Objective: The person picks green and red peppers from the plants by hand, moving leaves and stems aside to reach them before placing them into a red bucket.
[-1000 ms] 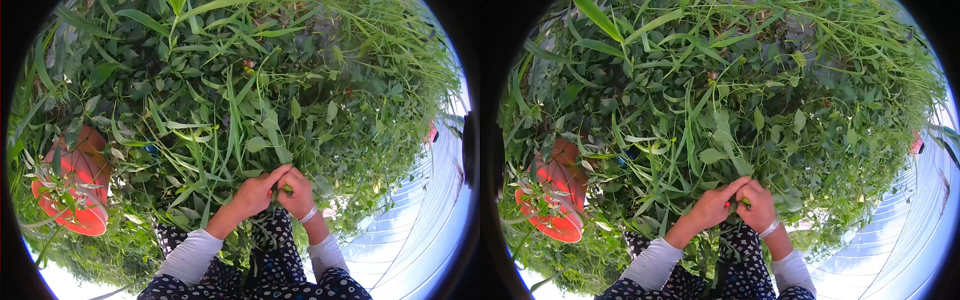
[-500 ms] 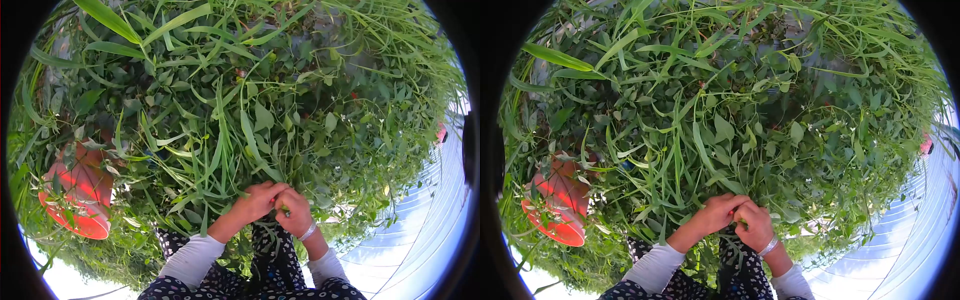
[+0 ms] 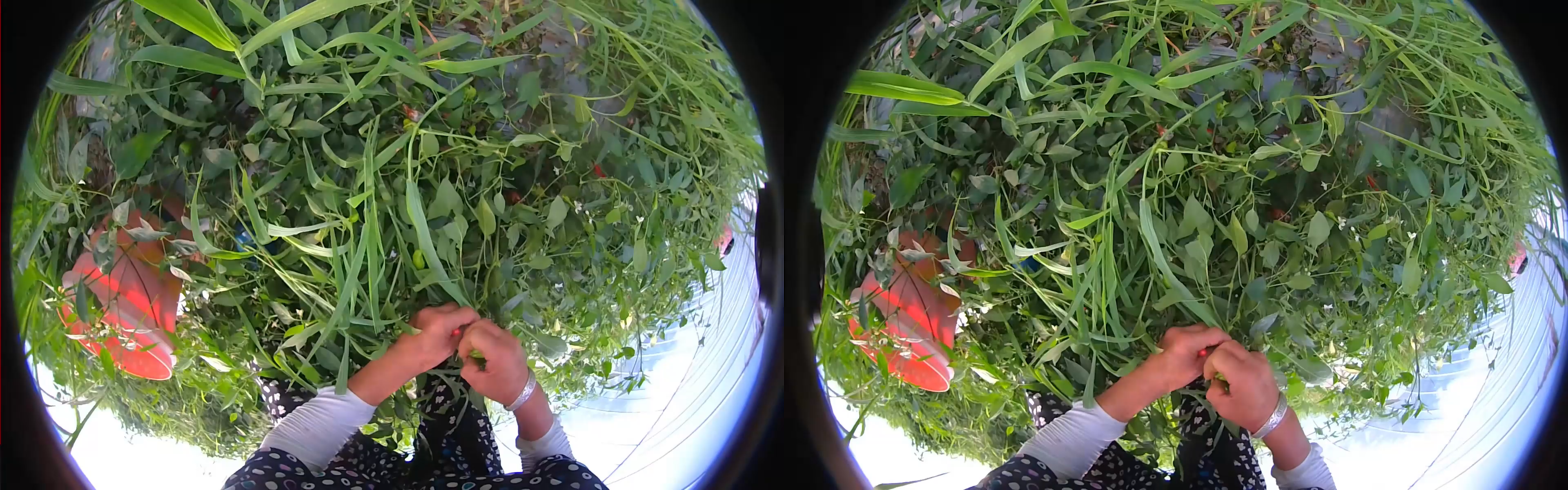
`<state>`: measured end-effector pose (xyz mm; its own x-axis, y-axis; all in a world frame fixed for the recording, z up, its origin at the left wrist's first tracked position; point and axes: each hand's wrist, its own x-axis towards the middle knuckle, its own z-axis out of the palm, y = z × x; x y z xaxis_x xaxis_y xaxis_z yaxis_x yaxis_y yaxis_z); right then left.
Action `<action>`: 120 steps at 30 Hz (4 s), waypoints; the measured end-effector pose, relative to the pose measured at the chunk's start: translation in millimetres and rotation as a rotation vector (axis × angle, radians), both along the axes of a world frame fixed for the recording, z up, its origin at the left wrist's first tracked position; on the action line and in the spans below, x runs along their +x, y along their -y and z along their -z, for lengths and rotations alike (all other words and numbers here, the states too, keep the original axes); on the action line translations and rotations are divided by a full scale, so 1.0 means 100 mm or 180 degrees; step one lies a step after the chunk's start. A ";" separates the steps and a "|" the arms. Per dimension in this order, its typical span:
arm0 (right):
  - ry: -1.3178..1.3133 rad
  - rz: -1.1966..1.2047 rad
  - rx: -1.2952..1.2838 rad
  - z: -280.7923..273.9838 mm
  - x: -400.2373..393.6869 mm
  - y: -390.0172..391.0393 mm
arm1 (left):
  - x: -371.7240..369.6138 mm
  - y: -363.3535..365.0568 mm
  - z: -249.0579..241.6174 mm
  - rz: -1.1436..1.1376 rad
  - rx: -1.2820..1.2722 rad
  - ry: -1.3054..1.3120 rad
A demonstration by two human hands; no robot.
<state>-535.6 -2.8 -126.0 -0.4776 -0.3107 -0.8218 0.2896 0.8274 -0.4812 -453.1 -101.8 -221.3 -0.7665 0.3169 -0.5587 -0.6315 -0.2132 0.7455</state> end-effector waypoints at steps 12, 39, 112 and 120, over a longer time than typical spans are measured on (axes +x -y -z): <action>0.1687 0.0948 -0.1586 -0.34 -0.35 0.60 | 0.22 0.05 0.32 0.0509 -0.0822 0.0341; -0.1003 -0.0797 -0.0678 1.50 -0.41 -0.26 | 0.01 0.70 0.36 -0.1337 0.0000 0.1010; -0.0305 0.0508 -0.0469 0.41 -0.23 -0.03 | -0.14 0.47 0.10 -0.0514 0.0300 0.0284; -0.0088 0.0459 -0.0775 0.45 -0.02 -0.09 | -0.05 0.23 0.36 -0.0186 -0.0130 -0.0426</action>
